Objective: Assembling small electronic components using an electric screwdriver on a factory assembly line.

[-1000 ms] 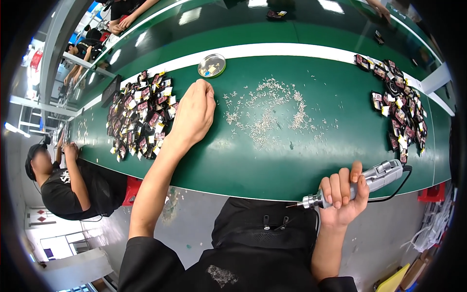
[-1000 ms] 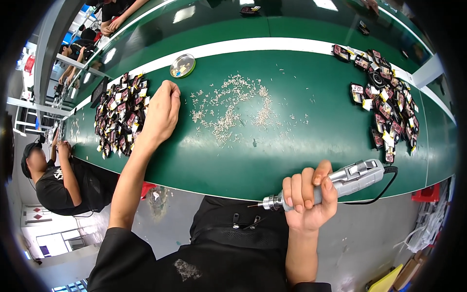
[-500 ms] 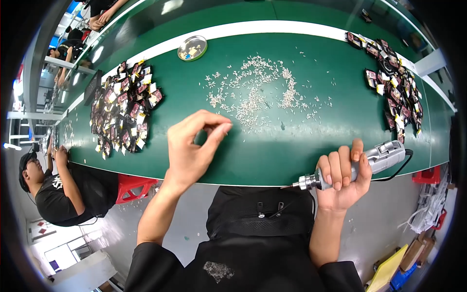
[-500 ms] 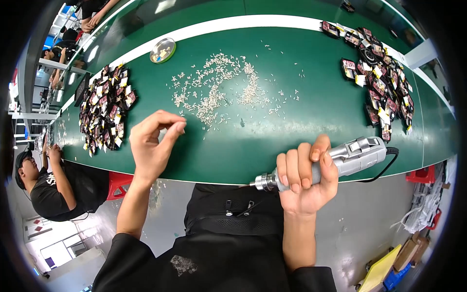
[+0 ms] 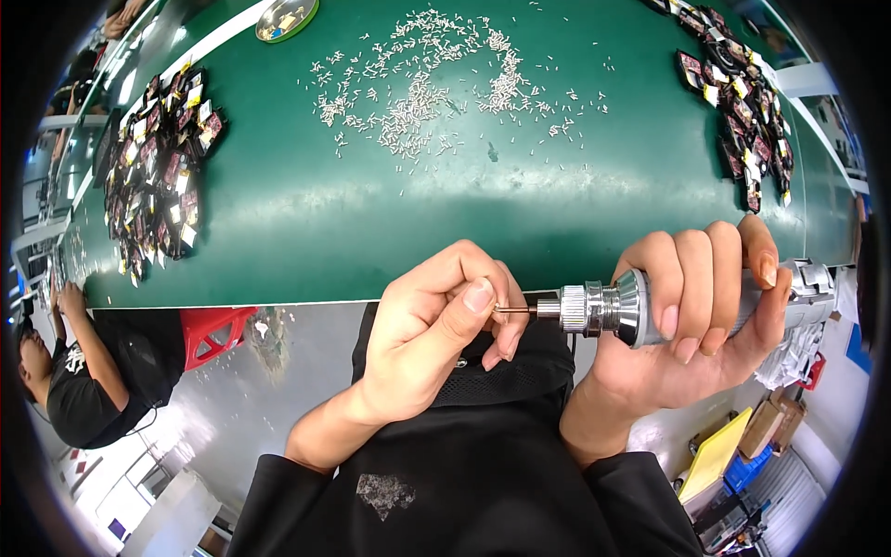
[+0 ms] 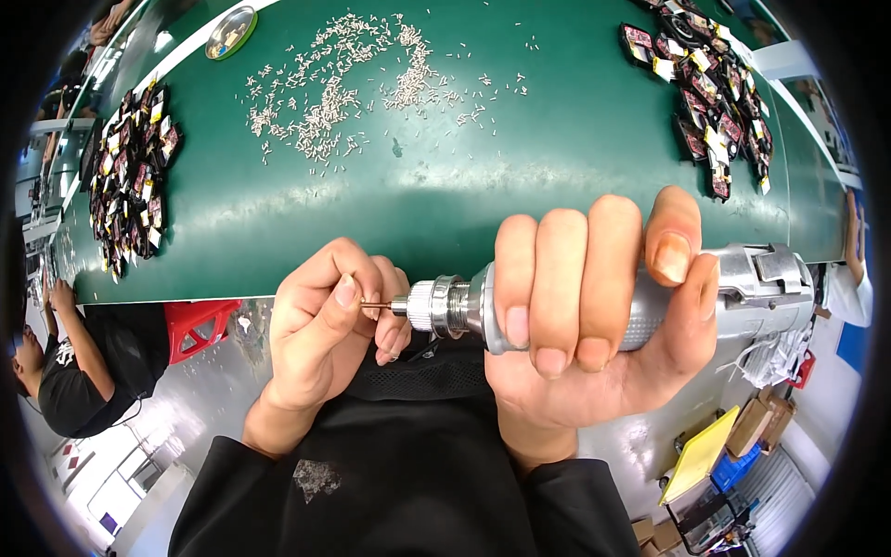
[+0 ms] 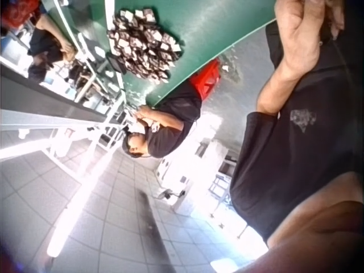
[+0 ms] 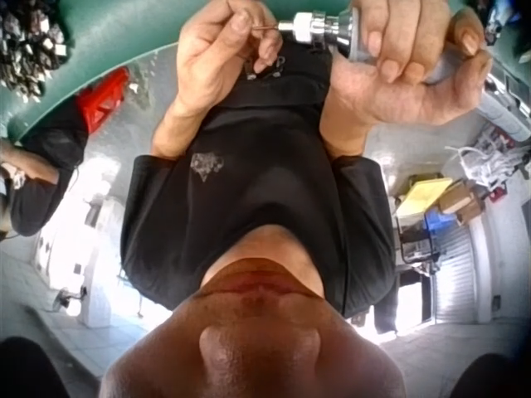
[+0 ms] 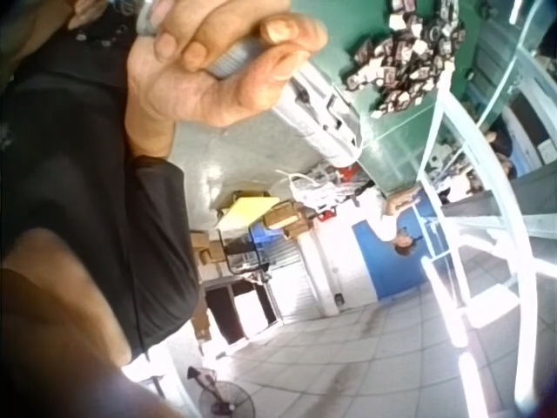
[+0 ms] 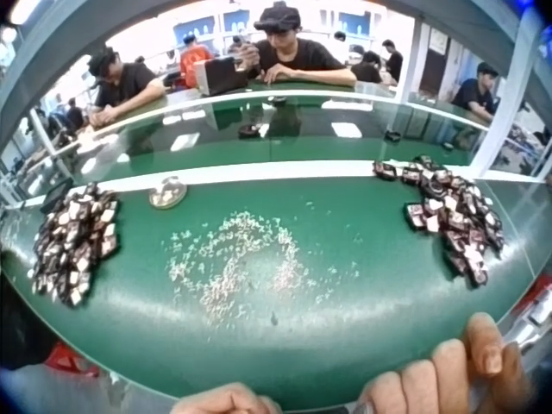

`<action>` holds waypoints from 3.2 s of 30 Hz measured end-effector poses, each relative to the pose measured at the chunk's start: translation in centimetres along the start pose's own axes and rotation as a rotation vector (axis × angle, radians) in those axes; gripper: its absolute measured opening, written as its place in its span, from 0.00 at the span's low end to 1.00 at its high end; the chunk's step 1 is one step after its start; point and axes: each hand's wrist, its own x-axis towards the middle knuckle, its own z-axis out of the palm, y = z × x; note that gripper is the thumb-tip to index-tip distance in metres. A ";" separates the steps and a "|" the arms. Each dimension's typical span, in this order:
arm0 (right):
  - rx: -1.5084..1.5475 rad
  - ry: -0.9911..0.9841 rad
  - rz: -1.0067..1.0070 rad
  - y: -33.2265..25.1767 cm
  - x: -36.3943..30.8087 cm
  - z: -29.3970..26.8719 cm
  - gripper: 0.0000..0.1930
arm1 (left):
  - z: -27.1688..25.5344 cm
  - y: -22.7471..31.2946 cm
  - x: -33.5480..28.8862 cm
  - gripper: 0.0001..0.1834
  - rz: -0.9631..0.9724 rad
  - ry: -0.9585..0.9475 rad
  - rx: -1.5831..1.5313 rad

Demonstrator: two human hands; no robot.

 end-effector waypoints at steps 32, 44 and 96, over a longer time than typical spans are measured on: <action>0.041 0.087 -0.001 -0.7 -0.1 -0.5 0.06 | 0.5 -0.3 0.0 0.11 0.100 -0.021 0.115; -0.067 0.027 -0.037 -0.9 -0.6 -0.5 0.06 | 1.3 -1.5 -0.3 0.11 0.302 0.121 0.444; -0.041 0.245 0.177 -0.8 -3.1 -4.0 0.07 | -2.2 4.0 5.4 0.29 0.661 -0.523 1.804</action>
